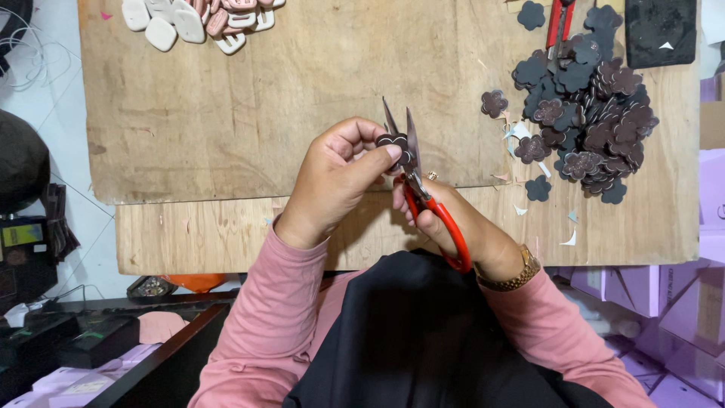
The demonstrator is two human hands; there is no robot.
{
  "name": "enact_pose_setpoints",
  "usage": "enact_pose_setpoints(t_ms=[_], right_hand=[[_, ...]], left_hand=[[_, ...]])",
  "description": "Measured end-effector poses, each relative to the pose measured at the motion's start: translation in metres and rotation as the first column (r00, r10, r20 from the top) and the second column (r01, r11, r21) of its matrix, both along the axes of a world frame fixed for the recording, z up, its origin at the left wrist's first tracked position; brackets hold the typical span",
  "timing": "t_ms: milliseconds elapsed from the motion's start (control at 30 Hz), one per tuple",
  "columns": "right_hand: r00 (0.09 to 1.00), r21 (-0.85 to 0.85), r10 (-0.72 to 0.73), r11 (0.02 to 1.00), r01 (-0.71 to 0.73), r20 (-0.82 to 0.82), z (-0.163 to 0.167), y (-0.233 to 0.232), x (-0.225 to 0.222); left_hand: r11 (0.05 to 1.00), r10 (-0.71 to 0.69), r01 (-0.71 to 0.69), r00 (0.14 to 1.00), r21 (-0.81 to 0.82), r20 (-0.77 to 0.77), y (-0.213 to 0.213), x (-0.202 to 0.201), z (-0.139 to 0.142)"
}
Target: The person sits at a workbench and uses red-handled scissors to trim the edges of small dark flower-shaped fabric pieces, one piece at a time, rotating each piece in hand to cut around its scalloped outline. Trimmed pieces are placed on a growing pile beside the pile of untrimmed pieces.
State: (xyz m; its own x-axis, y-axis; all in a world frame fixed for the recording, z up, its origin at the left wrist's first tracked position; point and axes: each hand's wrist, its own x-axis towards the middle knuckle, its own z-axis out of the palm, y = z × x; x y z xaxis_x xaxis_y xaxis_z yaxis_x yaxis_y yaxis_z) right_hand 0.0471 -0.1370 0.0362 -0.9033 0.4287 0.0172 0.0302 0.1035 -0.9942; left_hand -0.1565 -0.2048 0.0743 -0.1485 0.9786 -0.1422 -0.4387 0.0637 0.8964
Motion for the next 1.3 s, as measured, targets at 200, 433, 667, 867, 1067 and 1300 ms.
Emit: enact_pose_setpoints(t_ms=[200,433,667,867,1067,1300], right_hand=[[1.000,-0.019,0.003,1.000,-0.003,-0.008,0.001,0.001,-0.001],[1.000,0.046,-0.004,0.999,0.005,-0.015,-0.001,0.001,-0.002],[1.000,0.009,-0.025,1.000,0.025,0.002,-0.001,0.001,-0.002],[1.000,-0.016,-0.005,1.000,0.004,-0.031,0.003,0.001,-0.003],[1.000,-0.006,-0.016,1.000,0.017,0.025,0.009,-0.001,-0.002],[0.999,0.007,-0.037,0.999,0.037,0.027,0.010,-0.003,-0.005]], left_hand=[[1.000,-0.013,0.013,1.000,0.021,0.002,-0.001,-0.001,0.000],[0.997,0.012,-0.009,0.999,-0.081,0.041,0.001,-0.001,0.002],[1.000,-0.013,0.015,0.997,-0.026,0.073,0.003,0.001,0.004],[1.000,-0.021,0.022,0.995,-0.012,0.102,0.002,0.002,0.005],[1.000,0.003,-0.001,0.998,-0.027,0.060,0.002,0.001,0.001],[1.000,0.000,0.003,0.997,-0.031,0.076,0.001,0.001,-0.001]])
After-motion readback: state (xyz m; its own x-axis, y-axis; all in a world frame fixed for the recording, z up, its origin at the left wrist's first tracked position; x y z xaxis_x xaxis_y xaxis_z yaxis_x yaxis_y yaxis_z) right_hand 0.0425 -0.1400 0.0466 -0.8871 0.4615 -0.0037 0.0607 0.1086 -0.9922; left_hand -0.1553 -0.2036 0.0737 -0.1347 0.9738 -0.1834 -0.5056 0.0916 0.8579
